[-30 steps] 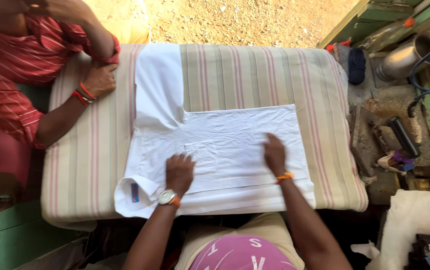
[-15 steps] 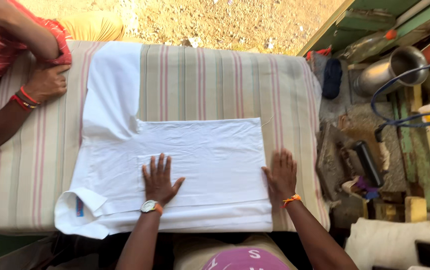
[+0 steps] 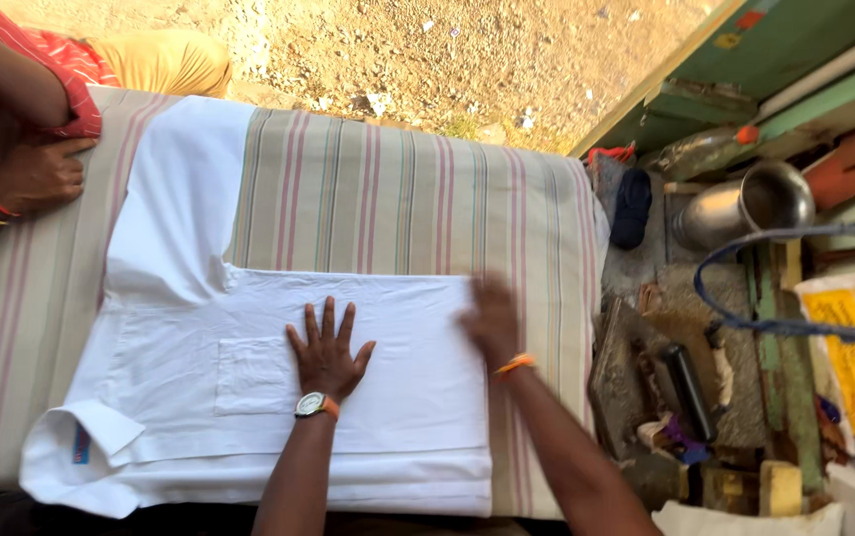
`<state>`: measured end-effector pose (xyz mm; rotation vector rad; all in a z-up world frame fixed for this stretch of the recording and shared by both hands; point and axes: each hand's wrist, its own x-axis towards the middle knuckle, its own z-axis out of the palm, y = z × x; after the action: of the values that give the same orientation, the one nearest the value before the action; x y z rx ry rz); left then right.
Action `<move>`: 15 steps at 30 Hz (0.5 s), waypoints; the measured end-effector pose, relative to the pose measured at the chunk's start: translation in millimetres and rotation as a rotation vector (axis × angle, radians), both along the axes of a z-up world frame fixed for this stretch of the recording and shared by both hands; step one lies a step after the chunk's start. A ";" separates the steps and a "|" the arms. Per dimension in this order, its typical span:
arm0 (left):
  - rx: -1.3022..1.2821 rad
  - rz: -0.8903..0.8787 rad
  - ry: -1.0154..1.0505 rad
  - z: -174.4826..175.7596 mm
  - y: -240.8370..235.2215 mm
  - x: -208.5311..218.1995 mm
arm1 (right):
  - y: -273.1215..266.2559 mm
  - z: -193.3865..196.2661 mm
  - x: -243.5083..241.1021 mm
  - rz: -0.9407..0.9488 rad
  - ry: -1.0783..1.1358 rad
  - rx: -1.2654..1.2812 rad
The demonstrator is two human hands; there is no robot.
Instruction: The person irons a white shirt on a striped ironing board, smoothing the fabric with their hands and using a heavy iron to press the collar, sleeves, and body. After ironing, the person folds the shirt neatly on the board.
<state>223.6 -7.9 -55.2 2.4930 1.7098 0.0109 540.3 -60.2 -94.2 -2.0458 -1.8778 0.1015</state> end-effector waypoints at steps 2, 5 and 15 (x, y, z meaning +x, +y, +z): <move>0.001 0.013 -0.014 1.3 -3.9 1.3 | 13.2 -1.5 93.8 -0.328 0.111 0.020; -0.003 0.022 -0.034 6.3 -2.3 4.5 | 31.7 14.2 210.8 -0.421 0.125 0.242; -0.137 0.071 -0.152 2.9 -2.9 2.2 | 105.3 94.7 253.2 -0.481 -0.077 -0.203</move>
<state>225.8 -10.8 -52.3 2.2712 1.6768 0.0844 793.5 45.1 0.5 -2.6147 -1.4101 0.0923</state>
